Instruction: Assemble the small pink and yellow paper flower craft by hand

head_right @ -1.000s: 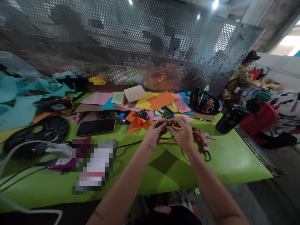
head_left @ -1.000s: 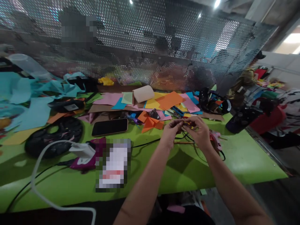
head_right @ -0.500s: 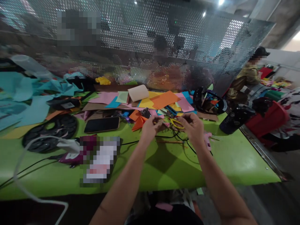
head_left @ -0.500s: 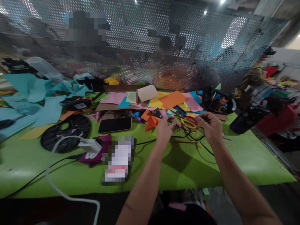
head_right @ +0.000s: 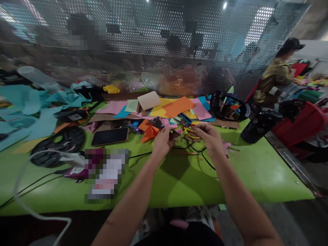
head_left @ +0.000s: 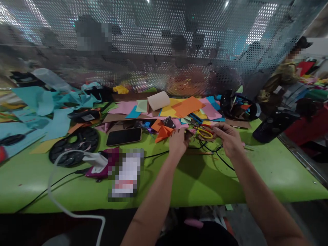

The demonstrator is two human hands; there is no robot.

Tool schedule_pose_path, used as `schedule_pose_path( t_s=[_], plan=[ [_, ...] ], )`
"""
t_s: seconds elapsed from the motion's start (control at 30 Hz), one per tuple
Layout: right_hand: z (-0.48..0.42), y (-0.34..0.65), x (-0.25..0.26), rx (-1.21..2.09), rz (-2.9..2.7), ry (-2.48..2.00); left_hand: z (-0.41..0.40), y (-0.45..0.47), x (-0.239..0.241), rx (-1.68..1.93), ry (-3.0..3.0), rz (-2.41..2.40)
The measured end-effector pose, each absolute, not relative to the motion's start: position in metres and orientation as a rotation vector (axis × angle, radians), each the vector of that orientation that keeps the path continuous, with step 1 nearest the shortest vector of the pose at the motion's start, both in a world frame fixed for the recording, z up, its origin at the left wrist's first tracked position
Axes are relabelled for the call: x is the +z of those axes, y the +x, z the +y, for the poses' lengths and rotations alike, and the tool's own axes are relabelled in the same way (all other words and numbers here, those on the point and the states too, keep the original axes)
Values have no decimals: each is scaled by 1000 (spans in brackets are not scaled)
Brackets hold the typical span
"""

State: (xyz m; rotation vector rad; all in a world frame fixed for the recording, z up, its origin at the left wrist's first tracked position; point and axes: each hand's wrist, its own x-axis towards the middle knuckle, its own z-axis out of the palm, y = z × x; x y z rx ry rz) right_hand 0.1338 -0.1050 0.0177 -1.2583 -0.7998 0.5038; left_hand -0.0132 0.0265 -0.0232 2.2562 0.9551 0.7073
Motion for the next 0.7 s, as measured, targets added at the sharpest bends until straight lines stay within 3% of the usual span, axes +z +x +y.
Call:
schedule_pose_path(
  t_s=[0.1,0.23,0.7],
  plan=[
    [-106,132,21,592,-770,-1228,30,-11,-22,898,1839,738],
    [-107,129,25,657,-713,-1185,31,-5,-21,856,1427,630],
    [-109,128,23,610,-723,-1177,16,-9,-6,756,1144,504]
  ],
)
